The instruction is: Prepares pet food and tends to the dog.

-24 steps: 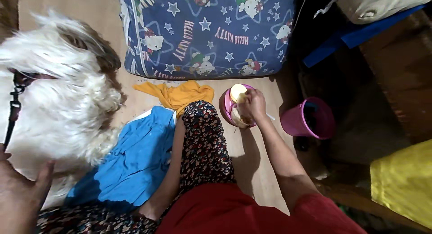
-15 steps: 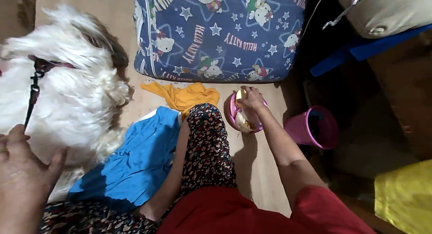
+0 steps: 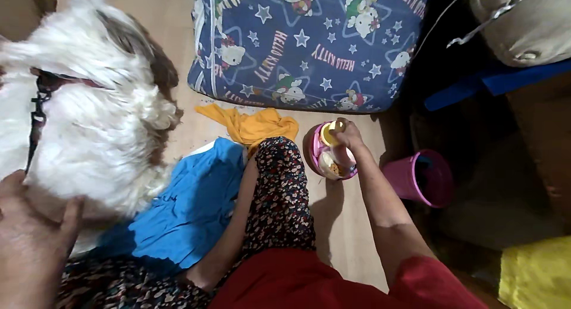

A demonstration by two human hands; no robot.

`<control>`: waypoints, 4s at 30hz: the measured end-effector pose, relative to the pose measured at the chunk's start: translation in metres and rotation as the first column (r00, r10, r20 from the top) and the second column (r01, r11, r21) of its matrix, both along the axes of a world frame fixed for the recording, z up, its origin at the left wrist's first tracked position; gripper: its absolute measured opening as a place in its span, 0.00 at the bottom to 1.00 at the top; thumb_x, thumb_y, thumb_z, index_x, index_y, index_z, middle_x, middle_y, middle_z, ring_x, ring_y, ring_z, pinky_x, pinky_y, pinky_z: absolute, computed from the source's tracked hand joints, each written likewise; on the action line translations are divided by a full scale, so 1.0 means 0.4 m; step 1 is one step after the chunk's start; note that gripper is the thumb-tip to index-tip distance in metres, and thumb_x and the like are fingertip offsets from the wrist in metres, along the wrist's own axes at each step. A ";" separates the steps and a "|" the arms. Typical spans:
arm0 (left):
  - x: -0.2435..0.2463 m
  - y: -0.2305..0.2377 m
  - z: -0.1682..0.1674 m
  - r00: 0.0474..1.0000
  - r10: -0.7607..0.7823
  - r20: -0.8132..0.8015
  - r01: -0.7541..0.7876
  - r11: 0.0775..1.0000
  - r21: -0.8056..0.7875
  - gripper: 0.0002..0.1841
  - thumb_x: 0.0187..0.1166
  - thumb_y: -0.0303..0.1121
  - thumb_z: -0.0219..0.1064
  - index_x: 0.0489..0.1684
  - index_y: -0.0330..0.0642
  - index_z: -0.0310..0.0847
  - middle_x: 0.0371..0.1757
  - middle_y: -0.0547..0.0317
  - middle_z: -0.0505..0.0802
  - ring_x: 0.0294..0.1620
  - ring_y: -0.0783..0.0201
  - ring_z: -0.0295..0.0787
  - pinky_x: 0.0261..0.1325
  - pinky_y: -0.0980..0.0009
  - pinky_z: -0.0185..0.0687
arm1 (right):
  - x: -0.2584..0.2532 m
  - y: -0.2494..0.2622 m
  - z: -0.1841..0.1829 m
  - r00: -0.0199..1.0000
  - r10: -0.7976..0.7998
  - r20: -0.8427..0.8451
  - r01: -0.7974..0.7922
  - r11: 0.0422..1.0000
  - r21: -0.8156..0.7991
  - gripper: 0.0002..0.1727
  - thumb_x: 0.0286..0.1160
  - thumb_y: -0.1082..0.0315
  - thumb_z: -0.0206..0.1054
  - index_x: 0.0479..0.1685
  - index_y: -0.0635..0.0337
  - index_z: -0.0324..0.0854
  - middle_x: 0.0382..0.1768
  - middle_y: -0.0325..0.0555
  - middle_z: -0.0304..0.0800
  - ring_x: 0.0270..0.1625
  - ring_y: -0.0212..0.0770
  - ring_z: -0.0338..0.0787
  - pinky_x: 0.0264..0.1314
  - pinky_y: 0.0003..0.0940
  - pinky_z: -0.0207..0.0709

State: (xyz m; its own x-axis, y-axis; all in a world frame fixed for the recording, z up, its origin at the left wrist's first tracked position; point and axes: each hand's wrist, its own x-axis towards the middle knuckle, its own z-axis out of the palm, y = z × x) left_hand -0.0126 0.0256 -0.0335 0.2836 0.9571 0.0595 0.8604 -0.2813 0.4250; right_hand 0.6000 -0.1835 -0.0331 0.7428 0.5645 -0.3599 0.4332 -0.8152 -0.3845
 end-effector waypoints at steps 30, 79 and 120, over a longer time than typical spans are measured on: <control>-0.005 -0.065 0.069 0.997 -0.001 -0.082 0.022 0.968 0.250 0.31 0.73 0.35 0.66 0.74 0.22 0.72 0.67 0.14 0.80 0.75 0.11 0.66 0.76 0.28 0.61 | -0.472 0.469 -0.084 0.772 0.566 -0.290 -0.363 0.767 0.529 0.19 0.91 0.73 0.51 0.71 0.70 0.80 0.74 0.63 0.81 0.78 0.55 0.80 0.84 0.50 0.68; -0.013 -0.093 0.057 0.999 -0.010 -0.045 0.024 0.950 0.311 0.32 0.76 0.42 0.60 0.73 0.23 0.73 0.67 0.14 0.80 0.75 0.12 0.66 0.76 0.28 0.61 | -0.322 0.305 -0.078 0.647 -0.214 -0.731 0.611 0.720 0.329 0.35 0.89 0.47 0.59 0.78 0.71 0.68 0.67 0.64 0.82 0.65 0.52 0.85 0.68 0.49 0.79; -0.027 -0.093 0.050 0.998 0.039 -0.059 -0.019 0.953 0.303 0.31 0.74 0.39 0.64 0.73 0.22 0.73 0.70 0.14 0.78 0.77 0.12 0.64 0.76 0.27 0.61 | -0.379 0.347 -0.042 0.056 0.324 -0.944 0.974 0.189 0.123 0.19 0.93 0.51 0.38 0.53 0.50 0.73 0.41 0.41 0.87 0.45 0.39 0.90 0.48 0.40 0.86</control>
State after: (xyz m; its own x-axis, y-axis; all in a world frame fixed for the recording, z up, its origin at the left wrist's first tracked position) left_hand -0.0234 -0.0117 -0.0135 0.2683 0.9051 0.3299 0.8925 -0.3625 0.2684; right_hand 0.4485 -0.0448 -0.0501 0.5132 0.6810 -0.5224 -0.8538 0.3431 -0.3915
